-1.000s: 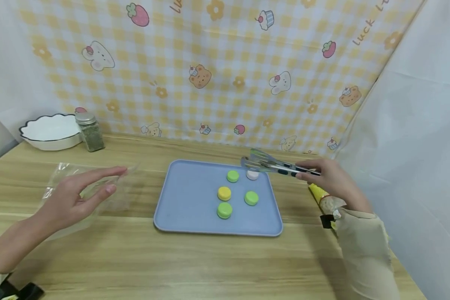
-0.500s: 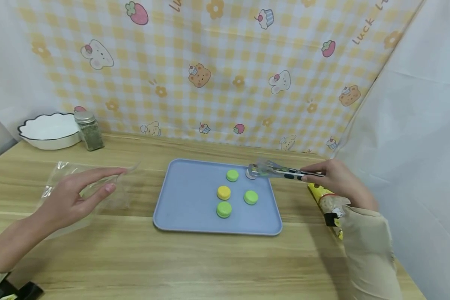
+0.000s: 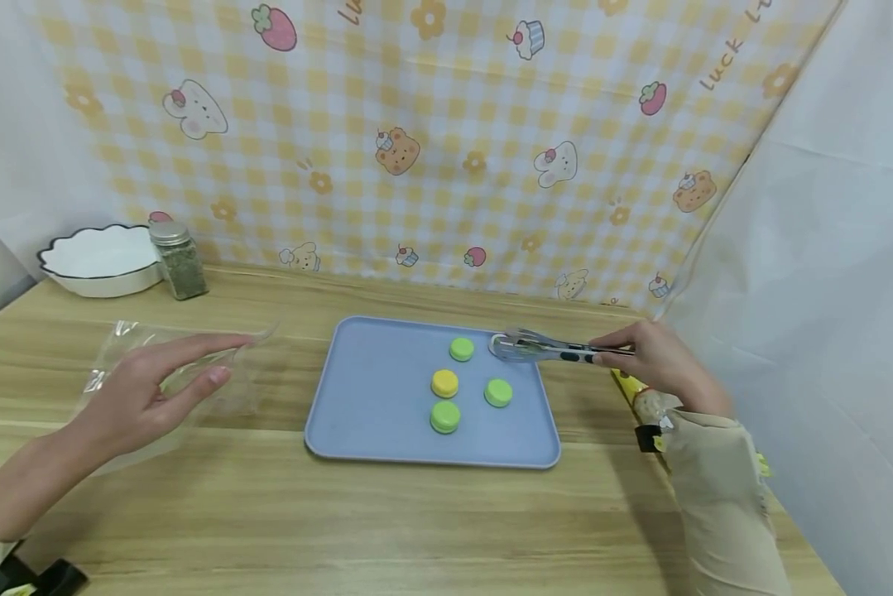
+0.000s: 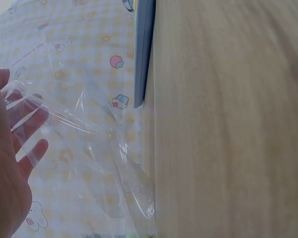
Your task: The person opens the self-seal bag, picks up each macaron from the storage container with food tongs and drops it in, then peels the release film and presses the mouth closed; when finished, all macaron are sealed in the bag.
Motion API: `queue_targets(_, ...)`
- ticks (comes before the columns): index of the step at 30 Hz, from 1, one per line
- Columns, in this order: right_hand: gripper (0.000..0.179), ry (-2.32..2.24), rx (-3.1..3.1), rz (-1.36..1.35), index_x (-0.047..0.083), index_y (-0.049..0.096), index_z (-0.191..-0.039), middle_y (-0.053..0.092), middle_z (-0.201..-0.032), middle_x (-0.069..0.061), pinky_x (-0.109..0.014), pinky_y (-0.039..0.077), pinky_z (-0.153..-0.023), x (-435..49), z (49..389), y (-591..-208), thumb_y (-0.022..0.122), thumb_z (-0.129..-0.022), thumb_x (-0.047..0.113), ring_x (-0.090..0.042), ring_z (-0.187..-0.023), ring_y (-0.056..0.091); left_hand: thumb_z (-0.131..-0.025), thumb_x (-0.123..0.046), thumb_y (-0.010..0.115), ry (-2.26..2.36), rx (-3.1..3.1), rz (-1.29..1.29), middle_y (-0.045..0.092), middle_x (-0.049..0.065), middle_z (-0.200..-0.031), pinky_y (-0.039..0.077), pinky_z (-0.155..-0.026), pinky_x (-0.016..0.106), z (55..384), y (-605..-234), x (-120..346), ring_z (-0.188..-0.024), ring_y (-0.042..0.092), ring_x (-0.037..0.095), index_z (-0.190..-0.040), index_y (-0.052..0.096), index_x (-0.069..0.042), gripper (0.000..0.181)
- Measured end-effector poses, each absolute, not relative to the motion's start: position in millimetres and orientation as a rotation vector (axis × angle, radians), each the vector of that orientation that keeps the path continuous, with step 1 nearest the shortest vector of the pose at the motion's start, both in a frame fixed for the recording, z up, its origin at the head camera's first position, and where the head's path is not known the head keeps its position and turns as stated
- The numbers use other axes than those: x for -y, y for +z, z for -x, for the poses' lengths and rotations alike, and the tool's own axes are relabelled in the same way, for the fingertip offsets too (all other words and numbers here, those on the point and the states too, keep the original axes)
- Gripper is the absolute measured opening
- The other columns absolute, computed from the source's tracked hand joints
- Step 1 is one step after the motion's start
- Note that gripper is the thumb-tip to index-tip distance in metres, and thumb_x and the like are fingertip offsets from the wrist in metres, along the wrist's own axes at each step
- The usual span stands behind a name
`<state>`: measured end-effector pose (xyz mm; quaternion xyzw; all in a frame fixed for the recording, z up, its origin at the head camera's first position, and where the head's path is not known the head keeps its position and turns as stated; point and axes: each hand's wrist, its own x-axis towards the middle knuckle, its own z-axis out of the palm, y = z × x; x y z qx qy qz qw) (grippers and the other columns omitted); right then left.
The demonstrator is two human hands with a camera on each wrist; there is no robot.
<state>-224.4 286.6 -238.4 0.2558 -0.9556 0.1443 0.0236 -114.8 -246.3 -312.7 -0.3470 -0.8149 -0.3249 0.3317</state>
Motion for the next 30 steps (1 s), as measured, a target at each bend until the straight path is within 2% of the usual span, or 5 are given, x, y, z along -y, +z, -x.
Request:
queue_targets(5, 0.021, 0.442, 2.955, -0.785, 0.005, 0.073, -0.102, 0.07, -0.091, -0.01, -0.029, 0.041, -0.053, -287.3, 224.1, -238.2, 0.069, -0.085, 0.016, -0.011, -0.056, 0.051, -0.09, -0.001, 0.055, -0.867, 2.135, 0.917, 0.065, 0.01, -0.112, 0.037, -0.081, 0.014, 114.4, -313.1, 246.0, -0.098, 0.056, 0.0, -0.117, 0.063, 0.0, 0.028)
queue_targets(13, 0.024, 0.479, 2.928, -0.8, 0.003, 0.071, -0.107, 0.07, -0.085, -0.007, -0.027, 0.041, -0.048, -290.9, 219.0, -232.0, 0.066, -0.088, 0.016, -0.009, -0.051, 0.052, -0.092, -0.008, 0.056, -0.874, 2.076, 0.939, 0.066, 0.01, -0.109, 0.038, -0.09, 0.015, 115.4, -312.6, 247.4, -0.108, 0.056, 0.004, -0.113, 0.065, 0.003, 0.025)
queue_targets(26, 0.026, 0.509, 2.874, -0.797, 0.003, 0.071, -0.107, 0.068, -0.077, -0.001, -0.026, 0.042, -0.049, -289.8, 208.8, -219.6, 0.066, -0.088, 0.02, -0.007, -0.051, 0.053, -0.095, -0.005, 0.05, -0.9, 2.031, 0.979, 0.067, 0.013, -0.107, 0.039, -0.089, 0.016, 110.5, -302.8, 238.3, -0.107, 0.057, 0.005, -0.109, 0.064, 0.008, 0.024)
queue_targets(30, 0.027, 0.496, 2.861, -0.8, 0.006, 0.071, -0.107, 0.064, -0.067, 0.004, -0.026, 0.039, -0.046, -286.1, 206.0, -216.3, 0.066, -0.088, 0.024, -0.007, -0.046, 0.047, -0.096, -0.004, 0.048, -0.893, 2.03, 0.978, 0.066, 0.014, -0.108, 0.038, -0.089, 0.016, 111.4, -303.5, 238.8, -0.108, 0.057, 0.006, -0.109, 0.065, 0.008, 0.025)
